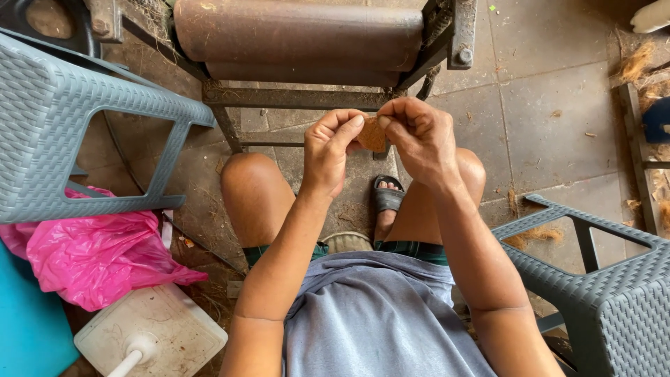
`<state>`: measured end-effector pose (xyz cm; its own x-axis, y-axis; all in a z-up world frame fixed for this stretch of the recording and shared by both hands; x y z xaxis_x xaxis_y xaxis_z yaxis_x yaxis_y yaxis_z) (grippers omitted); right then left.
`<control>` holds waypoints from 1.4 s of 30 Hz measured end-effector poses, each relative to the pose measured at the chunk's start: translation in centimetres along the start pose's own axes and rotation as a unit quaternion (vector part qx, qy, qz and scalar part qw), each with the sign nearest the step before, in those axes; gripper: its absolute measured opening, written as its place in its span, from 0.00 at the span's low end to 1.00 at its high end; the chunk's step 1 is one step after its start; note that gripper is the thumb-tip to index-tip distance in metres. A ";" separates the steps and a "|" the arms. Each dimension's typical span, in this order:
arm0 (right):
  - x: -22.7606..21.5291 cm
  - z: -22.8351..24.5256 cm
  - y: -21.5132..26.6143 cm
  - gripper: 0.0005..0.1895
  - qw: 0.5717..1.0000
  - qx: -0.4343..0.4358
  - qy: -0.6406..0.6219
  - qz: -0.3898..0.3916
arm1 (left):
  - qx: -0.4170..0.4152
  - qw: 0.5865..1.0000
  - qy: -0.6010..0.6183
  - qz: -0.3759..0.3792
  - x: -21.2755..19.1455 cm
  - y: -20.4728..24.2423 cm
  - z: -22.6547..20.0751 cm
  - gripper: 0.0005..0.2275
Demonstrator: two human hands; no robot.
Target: The person cuts small pieces of brown fibrous material into shapes using red-handled scissors, then folds and presses them. They move to a manual roller press and flatten the folded pieces by turning a crank.
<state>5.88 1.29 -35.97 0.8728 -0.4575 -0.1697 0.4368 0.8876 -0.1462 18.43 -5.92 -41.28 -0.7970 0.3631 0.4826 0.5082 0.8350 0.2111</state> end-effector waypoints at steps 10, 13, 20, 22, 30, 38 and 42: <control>0.0 -1.2 0.1 0.01 1.000 0.006 -0.003 0.006 | -0.010 1.000 0.009 0.005 -0.2 0.3 0.7 0.08; -0.3 -1.5 0.1 0.01 0.999 0.005 -0.019 -0.031 | 0.024 0.998 0.006 0.061 -0.1 0.7 0.5 0.16; -0.8 -4.9 0.2 0.07 0.984 0.117 -0.121 -0.061 | -0.037 0.999 -0.005 0.001 -0.5 0.0 4.0 0.07; -2.1 -4.6 0.1 0.11 0.980 0.138 -0.134 -0.054 | -0.037 0.999 -0.023 -0.015 -1.4 -1.3 4.6 0.06; -10.9 -15.9 -0.3 0.22 0.913 0.202 0.335 0.117 | -0.008 0.978 -0.191 -0.081 -5.3 -8.4 5.5 0.10; -10.0 -22.3 -2.5 0.33 0.828 0.330 0.330 0.309 | 0.012 0.979 -0.173 -0.109 -5.6 -10.8 7.4 0.09; -10.2 -29.5 -0.8 0.26 0.818 0.294 0.401 0.287 | 0.033 0.981 -0.130 -0.142 -5.4 -11.2 7.8 0.08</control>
<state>-9.80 3.64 -62.87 0.6501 0.3662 -0.6658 0.2395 0.7327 0.6370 14.52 -13.99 -52.85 -0.9640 0.1980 0.1774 0.2383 0.9394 0.2466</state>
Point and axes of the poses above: each hand's wrist, its own y-axis away from the middle knuckle, its own x-axis out of the palm, z = x × y, the point moved 3 cm from there along -y, towards the middle knuckle, and after that the axes turned 5 degrees about -y, right-handed, at the moved point
